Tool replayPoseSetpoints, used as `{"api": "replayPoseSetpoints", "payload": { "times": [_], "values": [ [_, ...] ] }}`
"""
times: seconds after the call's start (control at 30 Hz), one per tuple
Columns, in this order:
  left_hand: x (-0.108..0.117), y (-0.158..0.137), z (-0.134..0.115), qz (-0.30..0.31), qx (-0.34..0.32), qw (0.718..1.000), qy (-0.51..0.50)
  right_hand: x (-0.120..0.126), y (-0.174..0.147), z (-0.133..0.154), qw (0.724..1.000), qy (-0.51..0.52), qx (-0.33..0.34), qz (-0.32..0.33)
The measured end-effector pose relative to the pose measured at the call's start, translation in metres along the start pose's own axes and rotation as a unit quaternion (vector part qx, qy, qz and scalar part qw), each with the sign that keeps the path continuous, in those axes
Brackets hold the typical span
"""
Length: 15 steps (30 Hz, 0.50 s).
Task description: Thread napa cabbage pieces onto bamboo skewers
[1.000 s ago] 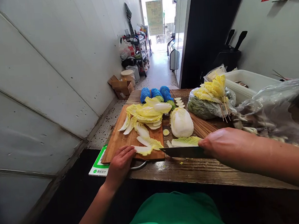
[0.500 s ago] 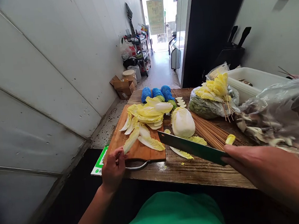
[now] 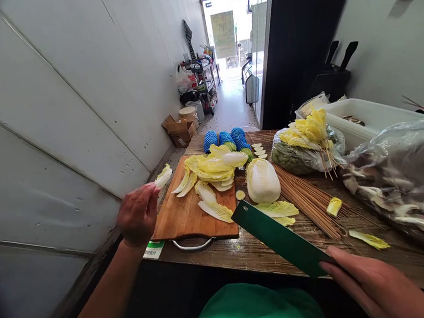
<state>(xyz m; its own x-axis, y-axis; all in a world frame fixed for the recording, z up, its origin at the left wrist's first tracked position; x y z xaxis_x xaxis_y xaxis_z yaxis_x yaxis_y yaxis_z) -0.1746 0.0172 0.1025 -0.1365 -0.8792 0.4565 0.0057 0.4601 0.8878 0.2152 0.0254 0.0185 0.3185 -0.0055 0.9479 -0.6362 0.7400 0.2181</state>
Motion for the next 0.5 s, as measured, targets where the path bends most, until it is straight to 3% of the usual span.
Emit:
{"api": "replayPoseSetpoints", "payload": {
  "times": [0.13,0.3,0.4,0.5],
  "values": [
    [-0.036,0.006,0.010,0.050,-0.034,0.998,0.000,-0.005,-0.001,-0.001,0.999,0.039,-0.012,0.013],
    [-0.099,-0.019,-0.010,0.224,-0.146,0.964,0.007,-0.009,-0.004,-0.006,0.996,0.084,-0.008,-0.011],
    [-0.105,-0.035,-0.027,0.289,-0.182,0.940,0.010,-0.013,-0.008,-0.010,0.992,0.122,0.010,-0.027],
    [-0.090,-0.046,-0.050,0.294,-0.202,0.934,-0.016,-0.012,-0.011,-0.015,0.990,0.132,0.005,-0.045]
  ]
}}
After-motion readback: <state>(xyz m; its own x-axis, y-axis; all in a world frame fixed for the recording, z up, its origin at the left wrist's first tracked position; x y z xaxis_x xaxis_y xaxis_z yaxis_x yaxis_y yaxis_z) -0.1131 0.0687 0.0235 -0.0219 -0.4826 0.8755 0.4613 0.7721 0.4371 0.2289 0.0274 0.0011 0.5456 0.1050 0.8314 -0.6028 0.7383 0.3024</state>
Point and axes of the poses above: each hand's wrist, its own y-axis towards the middle knuckle, its own x-axis out of the back of the hand, z = x × y, the point moved 10 cm from there along y, towards the middle knuckle, and after that the axes turned 12 degrees about x, right-handed, at the moved point
